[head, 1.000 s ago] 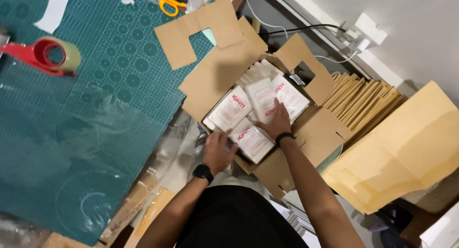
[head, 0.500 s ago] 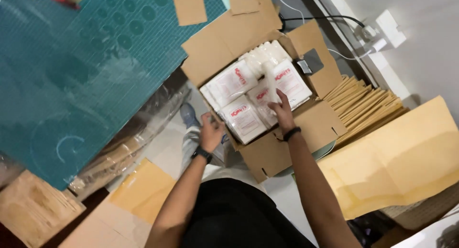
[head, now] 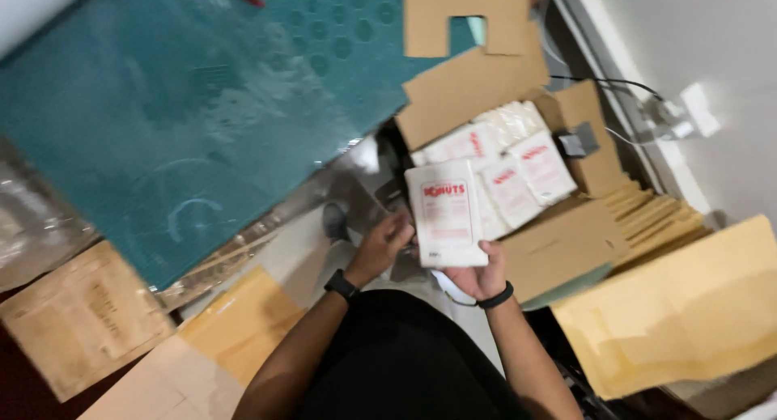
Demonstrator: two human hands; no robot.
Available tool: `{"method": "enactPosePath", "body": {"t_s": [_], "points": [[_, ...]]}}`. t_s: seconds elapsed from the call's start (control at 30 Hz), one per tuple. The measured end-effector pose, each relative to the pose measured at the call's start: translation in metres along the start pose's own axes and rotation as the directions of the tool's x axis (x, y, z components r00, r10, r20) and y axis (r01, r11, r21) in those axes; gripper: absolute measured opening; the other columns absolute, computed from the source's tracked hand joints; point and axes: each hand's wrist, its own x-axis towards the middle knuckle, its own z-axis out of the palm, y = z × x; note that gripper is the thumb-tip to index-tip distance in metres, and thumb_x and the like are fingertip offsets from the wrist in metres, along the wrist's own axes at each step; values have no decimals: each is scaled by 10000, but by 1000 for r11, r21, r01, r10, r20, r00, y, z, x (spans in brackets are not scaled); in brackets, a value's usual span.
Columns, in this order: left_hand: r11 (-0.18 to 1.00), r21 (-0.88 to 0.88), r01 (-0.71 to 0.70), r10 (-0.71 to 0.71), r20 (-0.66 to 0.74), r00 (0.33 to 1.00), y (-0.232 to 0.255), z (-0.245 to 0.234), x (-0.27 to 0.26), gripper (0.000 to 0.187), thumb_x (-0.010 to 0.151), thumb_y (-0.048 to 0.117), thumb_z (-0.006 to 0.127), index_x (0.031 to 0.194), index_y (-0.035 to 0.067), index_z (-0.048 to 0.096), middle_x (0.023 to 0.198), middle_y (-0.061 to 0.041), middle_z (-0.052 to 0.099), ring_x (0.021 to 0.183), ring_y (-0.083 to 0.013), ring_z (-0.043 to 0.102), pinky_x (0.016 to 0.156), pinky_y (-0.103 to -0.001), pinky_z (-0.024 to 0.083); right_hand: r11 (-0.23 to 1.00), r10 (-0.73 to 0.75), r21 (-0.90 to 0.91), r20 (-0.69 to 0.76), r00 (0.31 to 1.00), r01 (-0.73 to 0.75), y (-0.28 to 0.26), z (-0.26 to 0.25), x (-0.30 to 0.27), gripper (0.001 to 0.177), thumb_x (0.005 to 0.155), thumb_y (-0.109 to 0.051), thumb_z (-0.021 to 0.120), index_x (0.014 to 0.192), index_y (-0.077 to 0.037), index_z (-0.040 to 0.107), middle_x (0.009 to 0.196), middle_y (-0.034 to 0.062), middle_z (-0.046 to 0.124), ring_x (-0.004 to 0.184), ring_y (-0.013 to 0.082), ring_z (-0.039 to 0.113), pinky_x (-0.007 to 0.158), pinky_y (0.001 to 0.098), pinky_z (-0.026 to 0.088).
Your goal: Organizing stacks of plastic bags by removing them from a box and arranging them in rows on a workspace.
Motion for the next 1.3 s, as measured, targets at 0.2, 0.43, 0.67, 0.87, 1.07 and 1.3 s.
{"method": "enactPosePath", "body": {"t_s": [0.2,0.43,0.67,0.87,1.07,1.3], "points": [[941,-292,-171,97,-252,963,8,-90,-49,331,1017,350,645,923,35,678,763,-22,593,740,-159,550,703,-288,483,931,115,-303,-290,950,-205,87,-23,61,567,871,-338,611,1324,3,600,1194,230,686,1019,383,706,819,556,626],[848,-304,-434,91,-723,684,-67,-287,-25,204,1026,300,646,1000,100,615,853,37,573,796,-101,531,792,-282,445,618,15,-758,-255,967,-209,100,59,89,472,991,-157,569,1433,8,572,1223,326,659,1113,468,675,942,504,565],[954,275,-116,297,-844,446,-104,-496,27,333,1020,401,461,1071,116,627,975,-150,719,844,-307,659,719,-464,464,397,-45,-826,-454,890,-401,94,82,97,435,979,-223,582,1396,-112,632,1216,133,743,977,245,696,765,346,497],[981,149,-122,191,-843,503,-92,-551,36,393,1020,324,444,1275,121,664,1125,-116,730,951,-247,676,750,-390,500,465,-96,-754,-565,820,-465,86,90,92,466,1003,-198,530,1447,-61,562,1298,226,680,1117,359,673,924,460,527],[999,19,-30,33,-820,571,-73,-542,32,402,1067,341,428,1330,141,656,1180,-81,732,994,-244,703,746,-372,522,534,-130,-727,-575,808,-432,81,76,88,463,1005,-136,516,1447,0,533,1296,301,642,1106,397,645,958,497,533],[782,569,253,570,-818,80,-96,-541,40,263,1019,138,644,1197,-55,649,1142,-216,550,1090,-392,532,948,-513,455,523,-414,-838,-407,814,-154,59,19,83,382,1012,-112,561,1357,46,593,1081,248,693,907,326,684,844,419,574]]}}
